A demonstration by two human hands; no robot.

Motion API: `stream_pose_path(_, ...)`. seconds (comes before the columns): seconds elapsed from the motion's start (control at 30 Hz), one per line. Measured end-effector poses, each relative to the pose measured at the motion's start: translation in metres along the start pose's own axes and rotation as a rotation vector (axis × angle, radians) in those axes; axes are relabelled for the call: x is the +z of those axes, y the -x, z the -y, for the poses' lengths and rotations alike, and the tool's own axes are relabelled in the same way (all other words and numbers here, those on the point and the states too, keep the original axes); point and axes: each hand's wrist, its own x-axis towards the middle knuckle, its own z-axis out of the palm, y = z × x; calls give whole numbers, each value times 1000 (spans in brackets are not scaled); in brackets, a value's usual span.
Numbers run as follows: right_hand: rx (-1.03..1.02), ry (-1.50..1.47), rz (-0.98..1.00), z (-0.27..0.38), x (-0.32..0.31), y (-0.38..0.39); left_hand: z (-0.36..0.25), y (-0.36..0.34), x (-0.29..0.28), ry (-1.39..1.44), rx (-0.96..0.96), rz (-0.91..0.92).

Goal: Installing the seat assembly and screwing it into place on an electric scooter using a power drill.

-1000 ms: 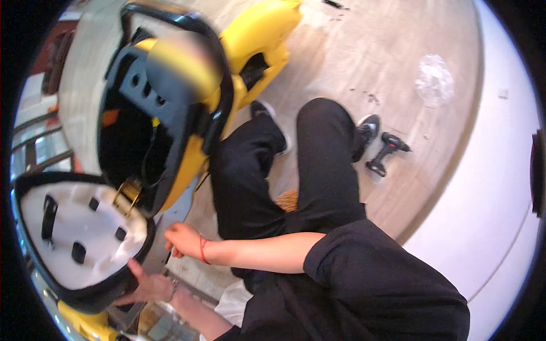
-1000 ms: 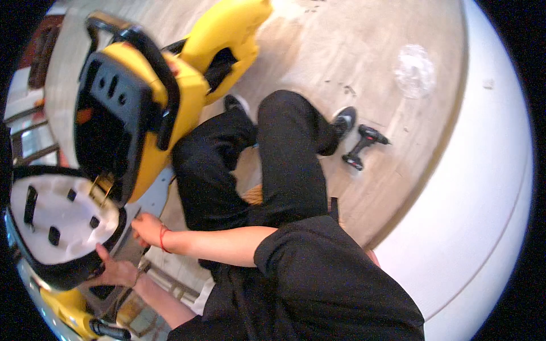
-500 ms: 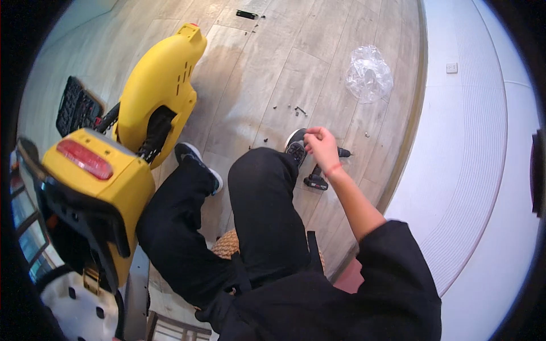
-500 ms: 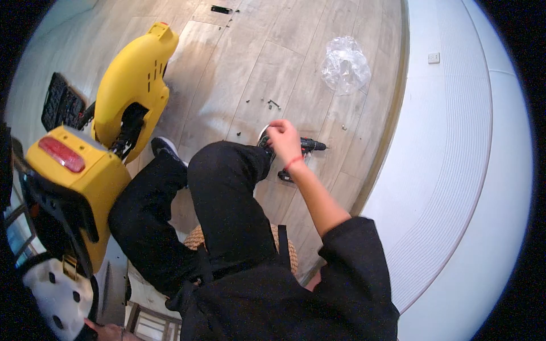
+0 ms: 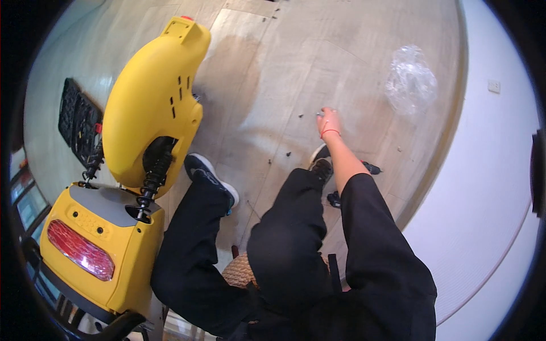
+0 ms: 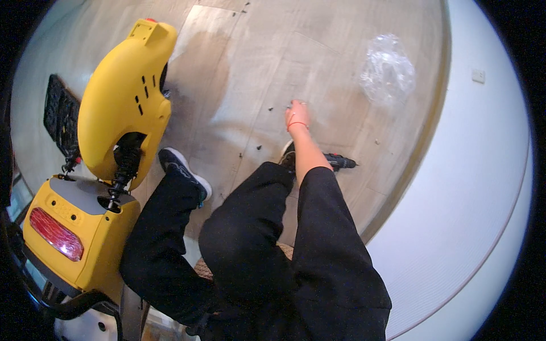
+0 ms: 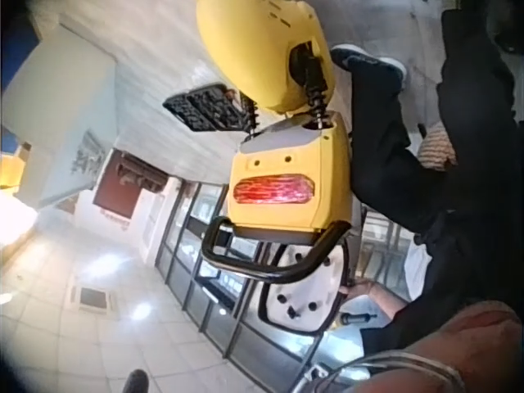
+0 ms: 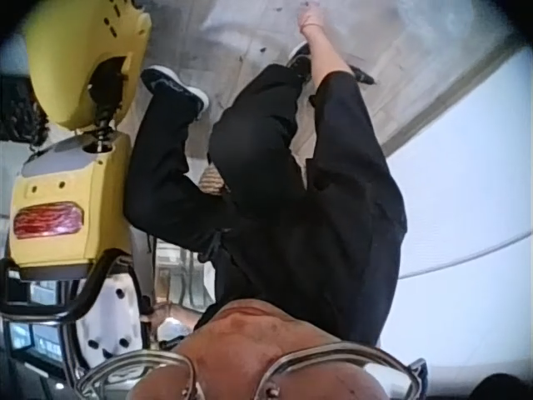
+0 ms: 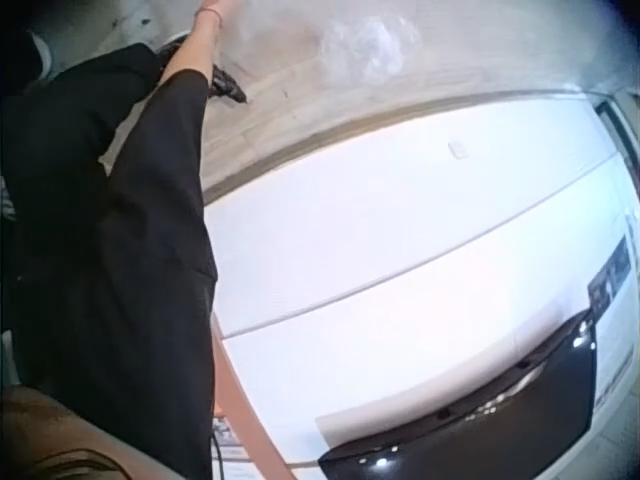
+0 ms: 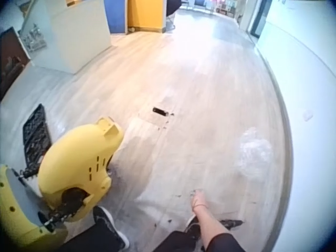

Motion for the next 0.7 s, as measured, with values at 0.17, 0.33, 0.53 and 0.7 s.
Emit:
stream_pose_path(0.17, 52, 107, 140, 10, 12, -17, -18, -3, 4, 19, -200, 57)
stream_pose_path(0.33, 73, 48, 106, 24, -2, 9, 6, -14, -24, 6, -47, 23)
stream_pose_path(0.53, 197, -903, 203, 66, -93, 88, 45, -27, -69, 28, -576, -3)
stream_pose_path(0.7, -5, -1034, 236, 152, -221, 229, 19, 9, -28, -273, -33, -67)
